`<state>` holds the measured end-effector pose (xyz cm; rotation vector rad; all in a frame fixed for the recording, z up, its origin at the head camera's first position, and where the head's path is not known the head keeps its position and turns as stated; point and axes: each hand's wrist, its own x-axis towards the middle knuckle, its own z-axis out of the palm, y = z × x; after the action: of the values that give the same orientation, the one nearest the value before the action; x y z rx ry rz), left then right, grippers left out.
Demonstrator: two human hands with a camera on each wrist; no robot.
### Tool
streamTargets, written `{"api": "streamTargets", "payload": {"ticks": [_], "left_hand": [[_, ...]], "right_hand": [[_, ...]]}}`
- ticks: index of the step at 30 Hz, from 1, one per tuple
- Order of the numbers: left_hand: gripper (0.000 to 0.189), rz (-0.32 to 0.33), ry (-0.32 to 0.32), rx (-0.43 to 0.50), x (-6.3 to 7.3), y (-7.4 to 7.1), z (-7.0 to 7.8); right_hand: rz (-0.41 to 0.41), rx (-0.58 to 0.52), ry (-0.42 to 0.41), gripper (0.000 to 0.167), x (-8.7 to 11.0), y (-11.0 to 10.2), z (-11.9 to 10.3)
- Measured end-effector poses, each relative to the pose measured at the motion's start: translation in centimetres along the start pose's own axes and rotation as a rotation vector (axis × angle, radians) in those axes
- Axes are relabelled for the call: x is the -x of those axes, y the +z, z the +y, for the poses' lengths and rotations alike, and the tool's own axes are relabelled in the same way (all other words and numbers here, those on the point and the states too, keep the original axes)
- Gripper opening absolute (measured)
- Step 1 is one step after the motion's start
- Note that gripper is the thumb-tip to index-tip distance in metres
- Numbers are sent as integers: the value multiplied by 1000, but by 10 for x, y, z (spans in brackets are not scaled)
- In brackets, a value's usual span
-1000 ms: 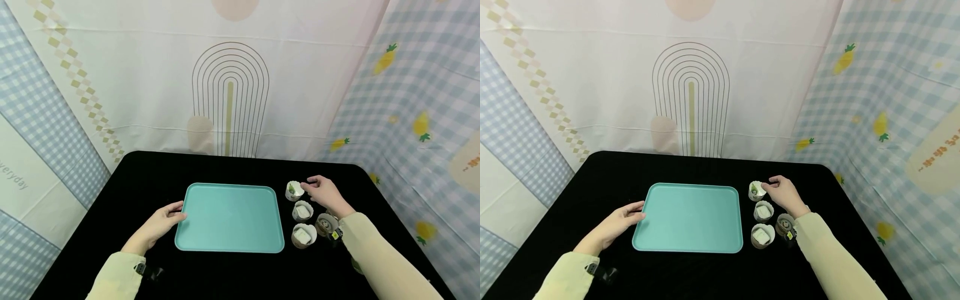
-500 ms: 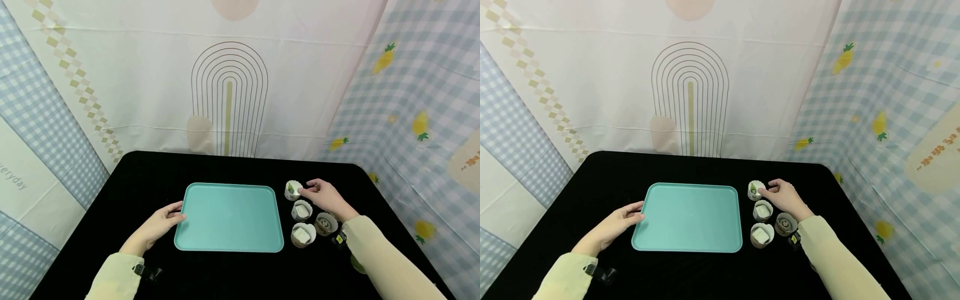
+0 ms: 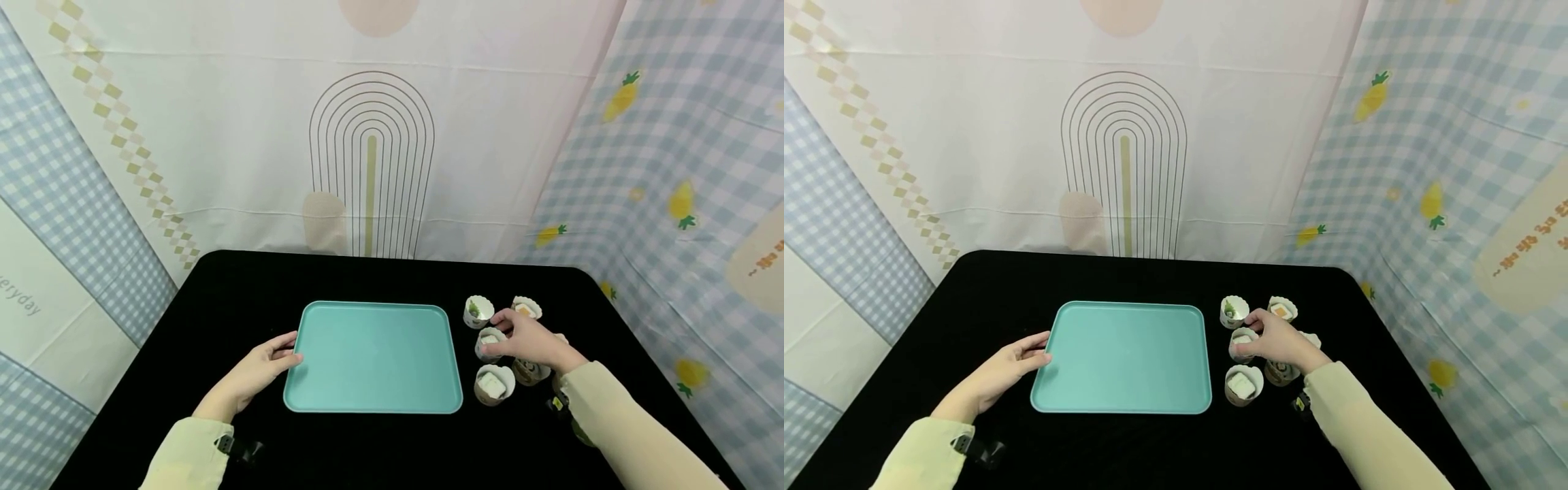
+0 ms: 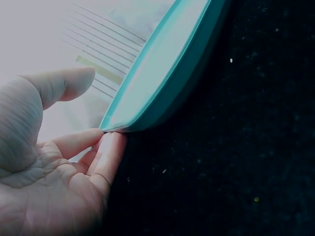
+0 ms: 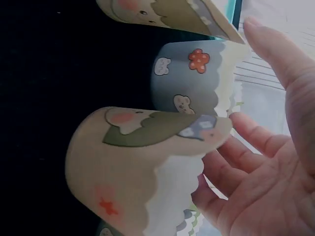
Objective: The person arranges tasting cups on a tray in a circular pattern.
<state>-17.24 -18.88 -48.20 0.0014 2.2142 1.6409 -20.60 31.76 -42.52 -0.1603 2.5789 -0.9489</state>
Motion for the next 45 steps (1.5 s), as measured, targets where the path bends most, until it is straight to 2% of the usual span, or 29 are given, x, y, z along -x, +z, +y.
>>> {"api": "streamTargets", "payload": {"ticks": [20, 27, 34, 40, 45], "left_hand": [[72, 9, -6, 24, 1, 1, -8], [65, 20, 16, -26, 1, 2, -10], [64, 20, 39, -19, 1, 3, -11], [63, 1, 48, 7, 2, 0, -13], [63, -20, 52, 36, 2, -2, -13]], "right_hand": [[-98, -15, -23, 68, -3, 9, 4], [-114, 2, -1, 66, -4, 9, 1], [-137, -4, 18, 67, -2, 8, -1], [-142, 39, -7, 72, 0, 5, 0], [-150, 58, -43, 70, -2, 4, 2]]}}
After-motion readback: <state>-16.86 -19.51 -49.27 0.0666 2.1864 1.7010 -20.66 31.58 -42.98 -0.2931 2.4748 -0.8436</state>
